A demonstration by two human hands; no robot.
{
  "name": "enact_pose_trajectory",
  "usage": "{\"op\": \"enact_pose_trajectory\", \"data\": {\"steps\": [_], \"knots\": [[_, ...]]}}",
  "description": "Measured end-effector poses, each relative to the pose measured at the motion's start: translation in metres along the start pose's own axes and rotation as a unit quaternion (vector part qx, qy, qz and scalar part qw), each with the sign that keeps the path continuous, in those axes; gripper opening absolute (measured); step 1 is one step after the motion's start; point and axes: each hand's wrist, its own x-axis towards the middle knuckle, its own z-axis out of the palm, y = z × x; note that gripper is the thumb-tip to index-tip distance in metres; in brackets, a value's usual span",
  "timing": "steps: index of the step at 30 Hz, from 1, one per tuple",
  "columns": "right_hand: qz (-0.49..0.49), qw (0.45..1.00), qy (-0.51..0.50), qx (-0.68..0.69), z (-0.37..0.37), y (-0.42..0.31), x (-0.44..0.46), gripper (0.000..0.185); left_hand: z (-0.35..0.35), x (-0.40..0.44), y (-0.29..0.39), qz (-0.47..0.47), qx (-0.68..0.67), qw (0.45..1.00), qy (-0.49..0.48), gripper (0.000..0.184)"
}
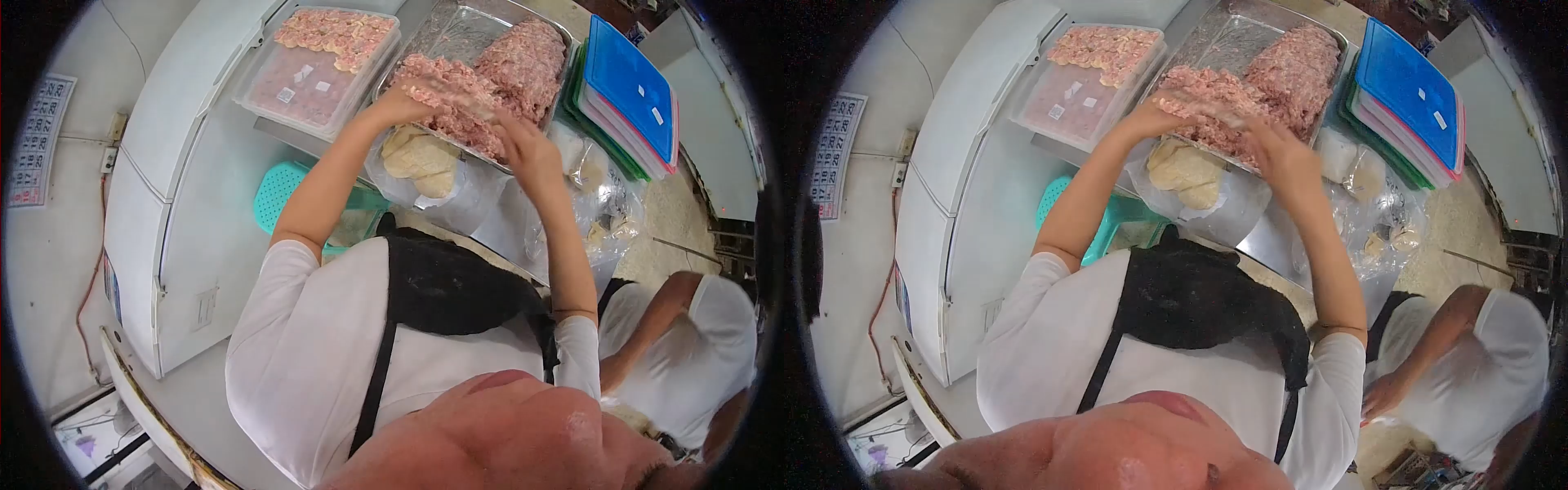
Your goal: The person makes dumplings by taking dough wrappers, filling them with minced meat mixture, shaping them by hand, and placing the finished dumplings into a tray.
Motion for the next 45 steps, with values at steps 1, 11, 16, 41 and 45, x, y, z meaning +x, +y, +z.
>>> {"op": "enact_pose_trajectory", "data": {"steps": [1,11,16,41,45], "knots": [[0.009,1.000,-0.021,0.013,0.007,-0.007,0.001,0.030,-0.003,-0.002,0.003,-0.015,-0.006,1.000,-0.016,0.039],[0.148,0.984,-0.048,0.082,-0.027,-0.010,-0.012,0.033,-0.065,-0.034,0.046,0.137,-0.069,0.988,-0.003,0.058],[0.077,0.973,-0.079,0.204,0.012,-0.085,0.016,0.034,-0.092,-0.031,0.024,0.196,-0.060,0.975,-0.090,0.044],[0.255,0.944,0.083,0.194,0.077,-0.138,-0.005,0.036,-0.212,-0.044,-0.102,0.060,-0.034,0.997,-0.030,0.047],[0.359,0.858,0.132,0.344,0.065,-0.128,-0.053,0.033,-0.209,-0.039,-0.138,0.064,0.098,0.989,0.094,0.054]]}}
